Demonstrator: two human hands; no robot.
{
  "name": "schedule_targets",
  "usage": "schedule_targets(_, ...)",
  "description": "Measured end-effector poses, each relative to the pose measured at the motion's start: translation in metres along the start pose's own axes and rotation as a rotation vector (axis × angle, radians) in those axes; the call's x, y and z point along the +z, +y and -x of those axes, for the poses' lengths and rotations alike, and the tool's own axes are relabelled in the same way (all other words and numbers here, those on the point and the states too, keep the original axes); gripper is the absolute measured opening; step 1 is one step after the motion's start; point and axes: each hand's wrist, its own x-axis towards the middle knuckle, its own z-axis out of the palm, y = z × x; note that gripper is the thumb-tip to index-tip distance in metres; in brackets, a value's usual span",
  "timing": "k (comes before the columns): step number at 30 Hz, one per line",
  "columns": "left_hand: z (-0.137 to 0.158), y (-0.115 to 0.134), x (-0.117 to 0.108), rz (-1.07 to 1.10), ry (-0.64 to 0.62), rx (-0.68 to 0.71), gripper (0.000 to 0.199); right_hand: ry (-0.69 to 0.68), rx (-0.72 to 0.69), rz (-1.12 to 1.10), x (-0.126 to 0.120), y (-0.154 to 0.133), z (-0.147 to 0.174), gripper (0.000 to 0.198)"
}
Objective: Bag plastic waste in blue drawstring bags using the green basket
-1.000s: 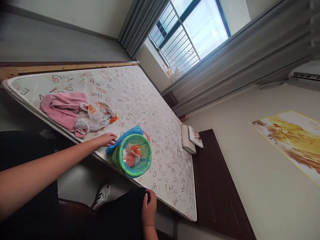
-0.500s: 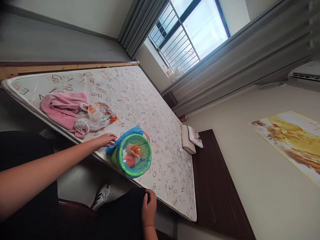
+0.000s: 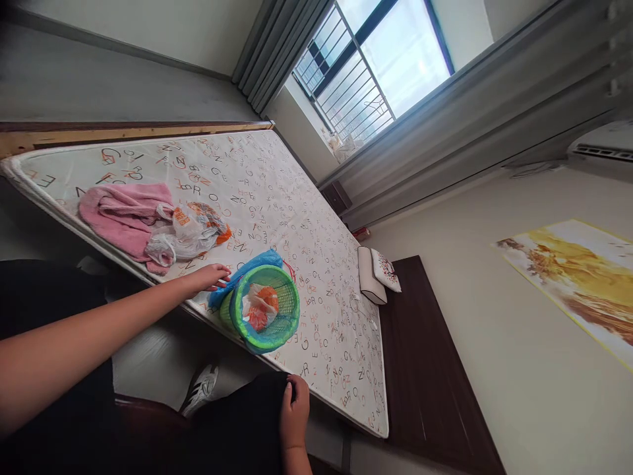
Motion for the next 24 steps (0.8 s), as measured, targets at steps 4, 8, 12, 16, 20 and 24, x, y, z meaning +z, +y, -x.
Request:
schedule_targets(4,0.0005,0.0006,0.0002,-0.003,0.003,-0.001,0.036,-0.006,0.023,-0.001,-0.0001,0.0005,0.0005,0.041)
schedule_targets(8,0.0017,0.0015,0.0003,-0.005,0.003,-0.003,0.034,-0.017,0.034,0.000,-0.0007,-0.0008,0.0005,0.041)
schedule_targets(12,0.0021,0.0017,0.0006,0.000,0.005,-0.003,0.036,-0.028,0.043,0.001,-0.0015,-0.0030,0.0001,0.043)
schedule_targets(16,0.0000,0.0001,0.0005,0.006,0.007,0.002,0.038,-0.031,0.041,0.001,-0.0017,-0.0047,-0.0005,0.044)
schedule_targets(20,-0.0039,-0.0024,0.0003,0.011,0.002,0.000,0.035,-0.020,0.029,0.003,-0.0012,-0.0062,-0.0013,0.045)
schedule_targets(24,-0.0066,-0.0050,0.0007,0.024,0.006,0.000,0.036,-0.007,0.018,0.003,-0.0009,-0.0071,-0.0014,0.046)
